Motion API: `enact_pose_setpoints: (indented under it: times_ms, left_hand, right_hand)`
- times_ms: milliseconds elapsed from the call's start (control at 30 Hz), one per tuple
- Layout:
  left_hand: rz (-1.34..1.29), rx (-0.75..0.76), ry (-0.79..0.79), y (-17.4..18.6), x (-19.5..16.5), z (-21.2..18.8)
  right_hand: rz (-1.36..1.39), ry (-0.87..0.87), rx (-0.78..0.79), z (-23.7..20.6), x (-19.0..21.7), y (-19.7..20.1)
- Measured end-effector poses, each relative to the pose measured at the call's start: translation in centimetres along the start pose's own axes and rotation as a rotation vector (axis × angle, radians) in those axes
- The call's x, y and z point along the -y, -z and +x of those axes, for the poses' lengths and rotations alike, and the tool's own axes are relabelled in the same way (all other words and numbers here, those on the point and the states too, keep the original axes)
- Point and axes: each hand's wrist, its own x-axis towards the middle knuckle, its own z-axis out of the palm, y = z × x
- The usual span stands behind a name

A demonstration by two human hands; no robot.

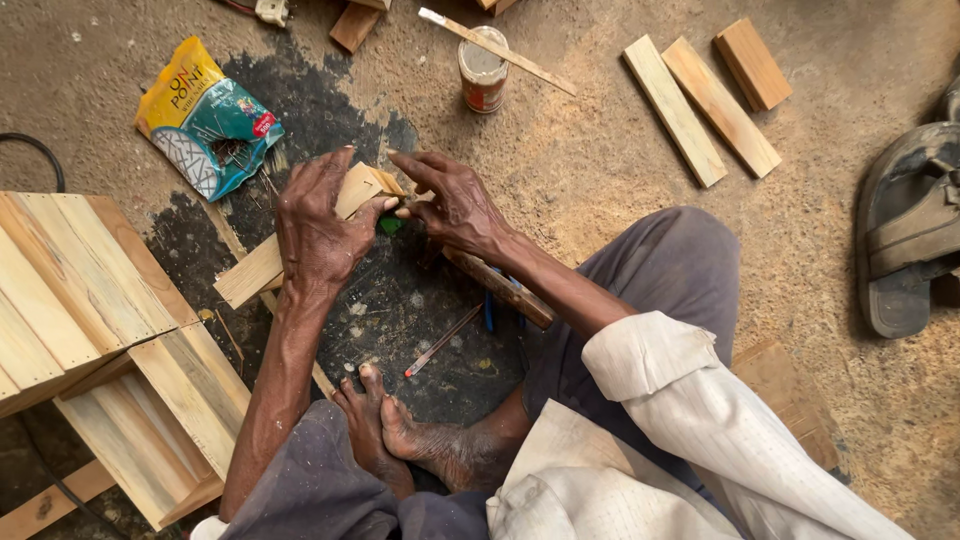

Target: The person assembles a small wooden frame by applying glue to the ends of wooden planks and joining them with nails. They use a hammer to drive the nails and a stick to spread the glue, working on the floor surrounded by wood pieces and tools.

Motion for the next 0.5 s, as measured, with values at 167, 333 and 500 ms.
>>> enact_pose_setpoints:
  times_ms: [167, 333, 500]
  left_hand:
    - [-0.019, 0.063, 0.072, -0.8, 0.6, 0.8]
    - [-0.054, 0.040, 0.028, -1.5, 0.8, 2.0]
    - [-0.049, 0.086, 0.065, -1.8, 0.5, 2.2]
  right_hand:
    - [0.097, 0.126, -0.066, 2.9, -3.0, -2.3]
    - [0.129, 0.099, -0.051, 3.8, -4.5, -2.9]
    - [0.155, 0.066, -0.054, 3.6, -4.8, -3.0]
